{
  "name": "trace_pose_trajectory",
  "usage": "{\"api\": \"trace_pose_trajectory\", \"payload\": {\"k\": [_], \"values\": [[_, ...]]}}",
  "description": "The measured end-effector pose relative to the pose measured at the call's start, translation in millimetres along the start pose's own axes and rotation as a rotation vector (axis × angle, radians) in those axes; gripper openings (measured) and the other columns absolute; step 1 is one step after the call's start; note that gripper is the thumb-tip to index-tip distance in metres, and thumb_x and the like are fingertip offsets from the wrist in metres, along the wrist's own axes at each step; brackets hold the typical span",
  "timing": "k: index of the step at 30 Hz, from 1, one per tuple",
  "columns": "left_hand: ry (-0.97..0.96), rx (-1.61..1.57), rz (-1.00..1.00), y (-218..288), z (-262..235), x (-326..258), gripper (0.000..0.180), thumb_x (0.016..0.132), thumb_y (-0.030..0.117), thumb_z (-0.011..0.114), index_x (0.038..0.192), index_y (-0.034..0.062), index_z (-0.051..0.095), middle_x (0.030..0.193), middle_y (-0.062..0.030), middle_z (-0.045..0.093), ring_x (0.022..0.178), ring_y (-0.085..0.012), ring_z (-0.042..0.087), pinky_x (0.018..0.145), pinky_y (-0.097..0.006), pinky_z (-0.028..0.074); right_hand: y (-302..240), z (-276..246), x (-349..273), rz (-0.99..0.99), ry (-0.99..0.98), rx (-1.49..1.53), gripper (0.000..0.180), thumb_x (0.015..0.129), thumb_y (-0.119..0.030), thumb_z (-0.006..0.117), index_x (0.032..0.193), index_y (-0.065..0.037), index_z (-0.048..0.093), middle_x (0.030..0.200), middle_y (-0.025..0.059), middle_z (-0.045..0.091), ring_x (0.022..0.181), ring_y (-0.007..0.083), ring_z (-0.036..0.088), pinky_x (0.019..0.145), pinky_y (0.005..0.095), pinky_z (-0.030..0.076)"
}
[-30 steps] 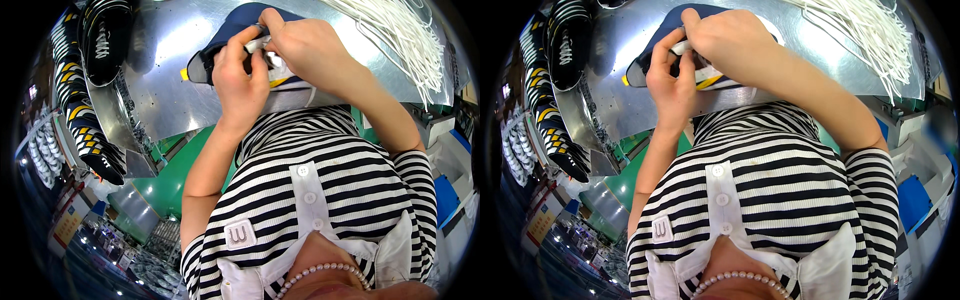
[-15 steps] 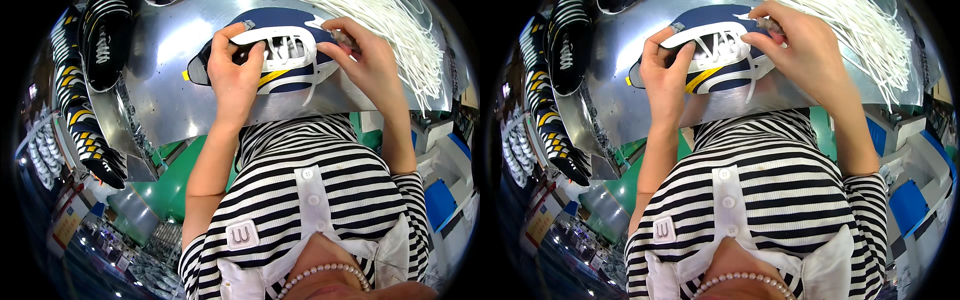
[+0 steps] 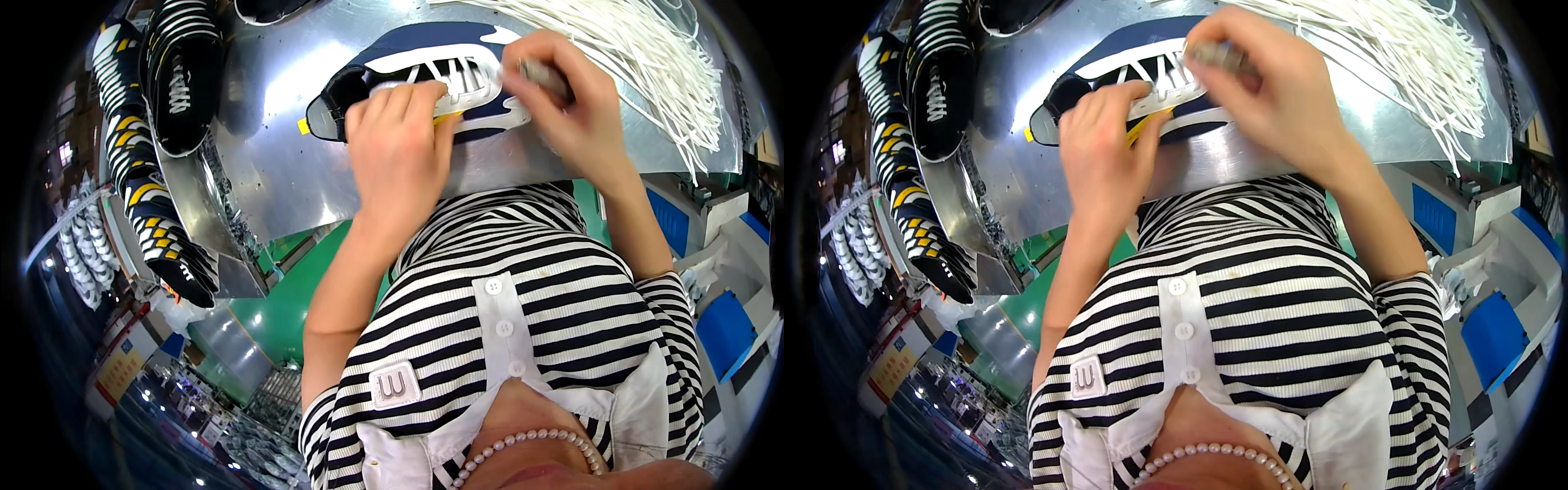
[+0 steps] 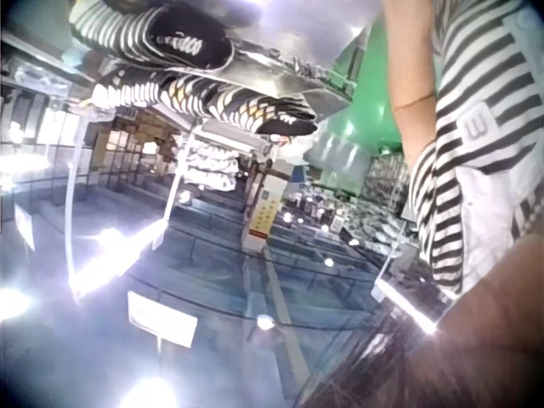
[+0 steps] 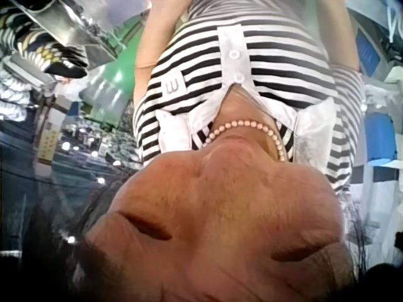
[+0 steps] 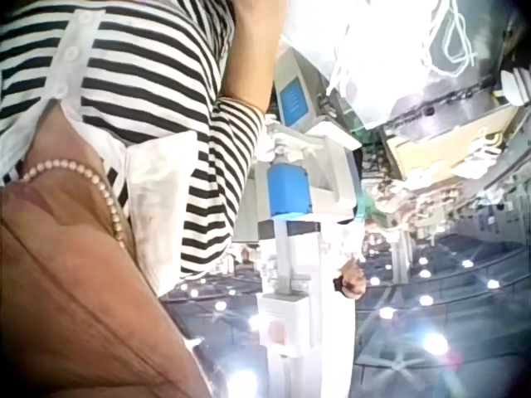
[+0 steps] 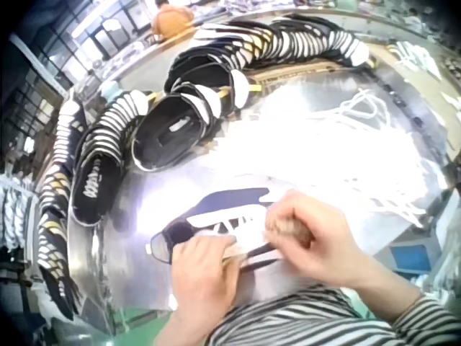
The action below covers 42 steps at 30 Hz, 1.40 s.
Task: The person laces shoes by hand, pulling a white lace through eyelets on several blue and yellow sneakers one at a time.
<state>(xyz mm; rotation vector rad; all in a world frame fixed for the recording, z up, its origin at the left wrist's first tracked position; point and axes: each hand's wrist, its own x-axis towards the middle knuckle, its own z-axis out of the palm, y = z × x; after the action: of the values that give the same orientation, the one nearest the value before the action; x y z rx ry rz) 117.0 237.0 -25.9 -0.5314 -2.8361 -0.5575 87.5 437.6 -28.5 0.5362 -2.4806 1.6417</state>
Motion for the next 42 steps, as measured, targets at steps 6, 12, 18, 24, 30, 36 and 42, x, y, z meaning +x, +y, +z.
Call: {"api": "trace_pose_trajectory", "payload": {"k": [6,12,18,24,30,36,42], "values": [[0.191,-0.251,-0.125,-32,4,23,0.018,0.079,0.009,0.075,0.090,-0.0007,0.064,0.082,-0.0136,0.067,0.072,-0.0258,0.064,0.068,-0.034,0.050,-12,-9,-48,-0.107,-0.568,0.168,0.019,0.082,-0.004,0.068,0.102,-0.006,0.067,0.085,0.0078,0.068,0.063,0.0235,0.063,0.062,0.0317,0.052],[0.232,-0.303,-0.044,-20,-4,22,0.019,0.078,0.005,0.076,0.090,-0.0015,0.063,0.082,-0.0117,0.067,0.072,-0.0212,0.064,0.068,-0.030,0.049,9,8,-22,0.433,-0.178,0.278,0.020,0.089,-0.017,0.070,0.104,-0.004,0.070,0.074,0.0015,0.065,0.067,0.0069,0.058,0.061,0.0228,0.045],[0.266,-0.338,0.005,-8,-10,17,0.018,0.078,0.005,0.075,0.091,0.0006,0.063,0.082,-0.0108,0.065,0.072,-0.0259,0.063,0.065,-0.035,0.048,5,30,0,0.561,-0.267,0.607,0.021,0.090,-0.021,0.069,0.102,-0.004,0.070,0.075,-0.0053,0.061,0.067,0.0034,0.052,0.060,0.0213,0.041],[0.135,-0.296,-0.059,-18,-13,15,0.014,0.078,0.006,0.073,0.091,0.0054,0.069,0.078,-0.0108,0.060,0.069,-0.0298,0.059,0.063,-0.037,0.046,5,34,-43,0.168,-0.421,0.353,0.016,0.090,-0.018,0.068,0.102,-0.007,0.066,0.085,-0.0063,0.055,0.076,0.0057,0.048,0.067,0.0221,0.038],[-0.085,-0.137,-0.125,-20,-4,22,0.024,0.085,0.015,0.069,0.107,0.0058,0.065,0.096,-0.0122,0.068,0.086,-0.0314,0.065,0.075,-0.037,0.050,20,30,15,0.095,-0.044,0.183,0.017,0.090,-0.017,0.066,0.099,-0.003,0.063,0.076,0.0056,0.057,0.062,0.0108,0.051,0.055,0.0267,0.040],[-0.134,-0.200,-0.148,-19,-7,23,0.030,0.083,0.026,0.074,0.103,0.0053,0.065,0.101,-0.0119,0.070,0.090,-0.0299,0.067,0.077,-0.035,0.051,41,39,27,0.158,-0.011,0.242,0.015,0.092,-0.009,0.065,0.105,-0.002,0.064,0.090,0.0003,0.065,0.078,0.0038,0.055,0.071,0.0181,0.044],[-0.047,-0.130,-0.172,-23,8,25,0.026,0.075,0.027,0.078,0.090,0.0094,0.065,0.076,-0.0095,0.067,0.072,-0.0284,0.066,0.063,-0.039,0.050,34,40,34,0.064,0.025,0.051,0.026,0.090,-0.009,0.065,0.113,0.003,0.062,0.083,0.0107,0.064,0.068,0.0202,0.061,0.063,0.0334,0.051]]}}
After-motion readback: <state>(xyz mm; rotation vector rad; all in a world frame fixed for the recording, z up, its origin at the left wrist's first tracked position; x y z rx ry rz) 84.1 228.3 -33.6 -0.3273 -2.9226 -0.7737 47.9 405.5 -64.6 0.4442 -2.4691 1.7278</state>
